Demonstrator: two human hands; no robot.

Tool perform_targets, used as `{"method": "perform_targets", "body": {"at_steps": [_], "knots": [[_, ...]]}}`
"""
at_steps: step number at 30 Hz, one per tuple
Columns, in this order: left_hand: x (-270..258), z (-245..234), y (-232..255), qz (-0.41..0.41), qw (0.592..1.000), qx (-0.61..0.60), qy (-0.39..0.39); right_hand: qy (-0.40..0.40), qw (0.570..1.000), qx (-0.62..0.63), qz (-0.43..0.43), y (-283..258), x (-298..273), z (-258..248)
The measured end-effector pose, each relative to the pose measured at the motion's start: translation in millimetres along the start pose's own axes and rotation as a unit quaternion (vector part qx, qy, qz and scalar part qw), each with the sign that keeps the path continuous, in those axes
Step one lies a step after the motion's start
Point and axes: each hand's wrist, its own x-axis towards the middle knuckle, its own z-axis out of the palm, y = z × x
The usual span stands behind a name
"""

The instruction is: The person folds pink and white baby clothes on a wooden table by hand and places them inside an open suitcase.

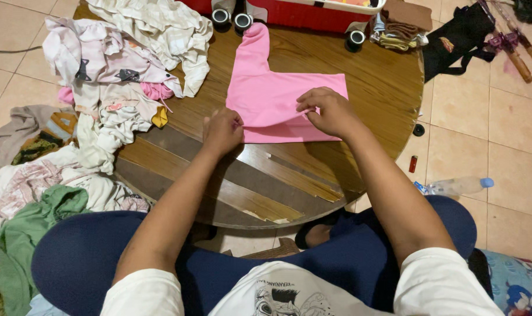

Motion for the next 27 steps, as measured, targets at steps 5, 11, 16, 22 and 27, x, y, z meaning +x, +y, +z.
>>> {"method": "perform_targets", "body": {"at_steps": [5,11,16,22,27], "knots": [[-5,-4,6,0.095,0.995,0.024,0.006,-0.016,0.999,-0.02,0.019,22,-17,6],[-12,-5,8,0.161,0.986,0.046,0.025,0.02,0.994,-0.103,0.018,38,-32,20],[-12,-7,7,0.158,0.987,0.029,0.022,0.107,0.989,-0.071,0.073,46,-43,27],[-13,-6,7,0.169,0.985,0.024,0.02,0.055,0.998,-0.02,0.03,60,-61,43],[-15,-10,6,0.179,0.983,0.032,0.007,0.028,0.997,-0.059,0.038,59,-70,50]]}}
